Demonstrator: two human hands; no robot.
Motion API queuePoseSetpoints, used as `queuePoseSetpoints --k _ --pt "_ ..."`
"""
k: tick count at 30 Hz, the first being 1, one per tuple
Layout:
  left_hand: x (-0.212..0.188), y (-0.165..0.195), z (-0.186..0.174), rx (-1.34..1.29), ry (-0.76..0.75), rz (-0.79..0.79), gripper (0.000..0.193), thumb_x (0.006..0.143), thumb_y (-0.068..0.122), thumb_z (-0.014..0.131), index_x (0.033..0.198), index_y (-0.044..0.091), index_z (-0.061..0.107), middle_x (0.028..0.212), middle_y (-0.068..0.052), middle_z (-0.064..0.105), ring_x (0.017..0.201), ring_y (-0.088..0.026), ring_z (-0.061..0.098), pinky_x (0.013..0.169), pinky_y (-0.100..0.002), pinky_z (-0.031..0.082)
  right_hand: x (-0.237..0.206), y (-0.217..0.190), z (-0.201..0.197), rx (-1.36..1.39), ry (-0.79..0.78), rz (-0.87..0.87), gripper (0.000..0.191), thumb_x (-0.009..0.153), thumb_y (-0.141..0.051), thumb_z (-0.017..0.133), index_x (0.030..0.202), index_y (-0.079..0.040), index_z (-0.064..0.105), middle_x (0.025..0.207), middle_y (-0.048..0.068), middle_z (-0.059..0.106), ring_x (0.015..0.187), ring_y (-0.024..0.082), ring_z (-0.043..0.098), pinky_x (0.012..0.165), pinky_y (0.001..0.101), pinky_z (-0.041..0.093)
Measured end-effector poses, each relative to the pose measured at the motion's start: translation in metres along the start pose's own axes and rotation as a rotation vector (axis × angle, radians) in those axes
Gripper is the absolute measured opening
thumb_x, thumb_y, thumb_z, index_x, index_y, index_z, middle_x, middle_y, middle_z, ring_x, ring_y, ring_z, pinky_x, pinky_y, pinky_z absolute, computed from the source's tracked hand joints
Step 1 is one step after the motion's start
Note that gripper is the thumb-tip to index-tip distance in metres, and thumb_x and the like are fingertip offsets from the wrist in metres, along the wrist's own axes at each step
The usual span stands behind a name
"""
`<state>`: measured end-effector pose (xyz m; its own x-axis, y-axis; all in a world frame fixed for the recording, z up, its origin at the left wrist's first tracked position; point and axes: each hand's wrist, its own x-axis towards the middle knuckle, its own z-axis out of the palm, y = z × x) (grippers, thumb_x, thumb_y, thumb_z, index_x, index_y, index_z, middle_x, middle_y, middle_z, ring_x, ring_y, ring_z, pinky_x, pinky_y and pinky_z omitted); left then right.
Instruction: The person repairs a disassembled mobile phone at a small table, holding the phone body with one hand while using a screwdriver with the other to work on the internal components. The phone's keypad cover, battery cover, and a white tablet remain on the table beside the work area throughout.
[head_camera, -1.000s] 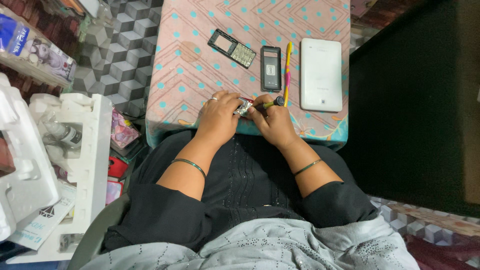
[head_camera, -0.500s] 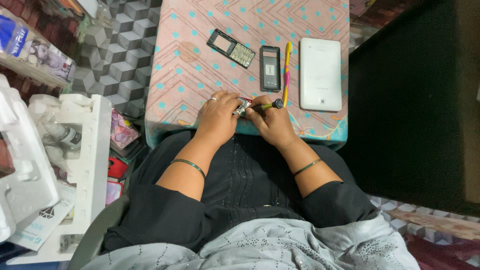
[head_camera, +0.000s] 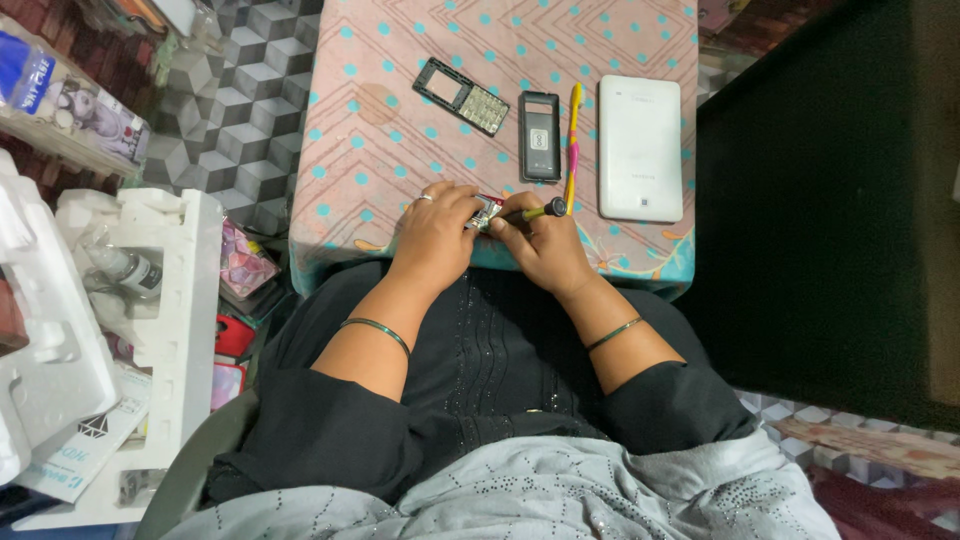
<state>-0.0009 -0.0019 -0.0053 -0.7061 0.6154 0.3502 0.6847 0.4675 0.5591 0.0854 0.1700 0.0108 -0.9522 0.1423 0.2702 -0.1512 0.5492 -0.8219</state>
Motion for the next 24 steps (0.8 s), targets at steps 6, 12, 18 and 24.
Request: queuePoseSetpoints --k 6,12,18,24 --pt "0.0018 0.0006 -0.0001 0.005 0.0 0.005 0.032 0.08 0.007 0.076 0.112 0.011 0.073 0.131 -0.003 0.067 0.132 -0.033 0.053 0.104 -0.051 0.043 -0.0008 -0.0032 -0.0019 -0.071 0.024 -0.003 0.018 0.097 -0.015 0.072 0.104 -0.002 0.064 0.08 0.011 0.074 0.076 0.018 0.076 0.068 0.0296 0.057" --pt "0.0008 0.0006 -0.0002 0.002 -0.001 -0.002 0.033 0.08 0.008 0.075 0.112 0.01 0.073 0.13 -0.004 0.067 0.132 -0.033 0.053 0.103 -0.051 0.044 -0.0011 -0.0016 -0.0013 0.036 0.004 0.032 0.017 0.099 -0.016 0.069 0.106 -0.003 0.061 0.085 0.009 0.076 0.082 0.017 0.078 0.071 0.0284 0.058" --pt "0.0009 0.0006 -0.0006 -0.003 -0.005 -0.006 0.032 0.08 0.009 0.075 0.112 0.01 0.073 0.131 -0.004 0.067 0.132 -0.033 0.053 0.104 -0.051 0.043 -0.0003 0.0001 -0.0013 -0.039 0.01 0.034 0.015 0.1 -0.012 0.069 0.105 -0.002 0.061 0.083 0.01 0.075 0.08 0.017 0.079 0.07 0.0288 0.059" --pt "0.0003 0.0011 -0.0007 0.01 -0.005 0.0 0.033 0.079 0.008 0.075 0.112 0.01 0.073 0.131 -0.004 0.067 0.132 -0.034 0.053 0.104 -0.051 0.043 0.0003 0.0007 -0.0003 0.041 -0.002 0.037 0.016 0.101 -0.011 0.067 0.107 0.0 0.059 0.084 0.01 0.075 0.083 0.017 0.079 0.069 0.0277 0.059"
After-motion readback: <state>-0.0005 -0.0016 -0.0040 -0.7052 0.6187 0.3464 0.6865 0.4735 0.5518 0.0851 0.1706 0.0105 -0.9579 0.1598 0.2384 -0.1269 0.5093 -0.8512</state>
